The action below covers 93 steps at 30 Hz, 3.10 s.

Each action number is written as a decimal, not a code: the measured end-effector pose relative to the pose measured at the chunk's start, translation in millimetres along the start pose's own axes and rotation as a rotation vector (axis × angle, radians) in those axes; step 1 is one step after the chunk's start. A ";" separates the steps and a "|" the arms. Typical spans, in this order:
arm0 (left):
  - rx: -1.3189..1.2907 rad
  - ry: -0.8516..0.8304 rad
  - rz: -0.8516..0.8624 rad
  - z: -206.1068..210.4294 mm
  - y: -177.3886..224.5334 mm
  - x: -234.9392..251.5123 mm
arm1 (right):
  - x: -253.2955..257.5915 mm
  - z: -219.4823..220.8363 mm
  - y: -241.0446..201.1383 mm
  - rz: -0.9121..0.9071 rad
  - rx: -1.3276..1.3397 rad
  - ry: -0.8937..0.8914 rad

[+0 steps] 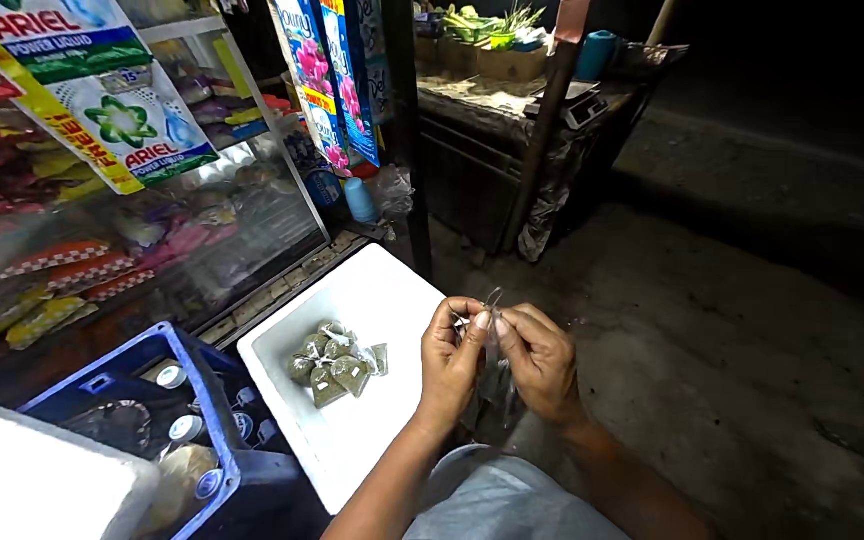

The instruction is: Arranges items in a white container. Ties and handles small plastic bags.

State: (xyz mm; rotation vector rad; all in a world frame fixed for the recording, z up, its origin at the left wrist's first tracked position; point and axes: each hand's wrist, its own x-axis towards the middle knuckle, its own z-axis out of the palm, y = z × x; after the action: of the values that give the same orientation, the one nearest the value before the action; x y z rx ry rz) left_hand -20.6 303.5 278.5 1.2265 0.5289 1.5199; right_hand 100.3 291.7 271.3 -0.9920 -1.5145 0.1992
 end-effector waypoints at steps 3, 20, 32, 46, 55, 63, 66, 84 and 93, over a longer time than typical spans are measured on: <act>0.112 -0.062 -0.059 -5.0 9.1 6.7 | 8.7 -6.4 5.9 0.051 0.040 -0.014; 0.311 -0.216 0.248 26.0 -6.9 -11.4 | -42.5 -59.5 19.6 -0.001 0.137 -0.184; 0.181 -0.199 0.357 51.1 -15.7 -17.6 | -59.1 -65.7 4.6 0.034 0.184 -0.054; 0.054 -0.115 0.148 31.5 -16.1 -18.2 | -61.5 -35.0 7.7 0.015 0.165 0.105; -0.016 -0.048 0.091 26.1 -19.0 -19.5 | -66.1 -22.0 10.8 0.002 0.091 0.141; 0.064 -0.134 0.110 14.0 -18.6 -20.8 | -70.2 -20.9 2.7 0.146 0.247 0.134; 0.077 -0.165 0.136 12.4 -16.8 -22.9 | -67.0 -23.5 -2.4 0.143 0.287 0.170; 0.094 -0.218 0.170 8.4 -8.3 -34.4 | -68.3 -37.8 -20.4 0.254 0.298 -0.014; 0.044 -0.267 0.110 12.0 4.7 -31.0 | -85.3 -37.4 -15.1 0.172 0.304 -0.038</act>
State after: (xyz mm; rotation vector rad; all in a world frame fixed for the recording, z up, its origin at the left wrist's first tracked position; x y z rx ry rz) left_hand -14.8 270.7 273.9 1.4867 0.3235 1.4117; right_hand 115.9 209.7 227.4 -0.8756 -1.3830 0.5569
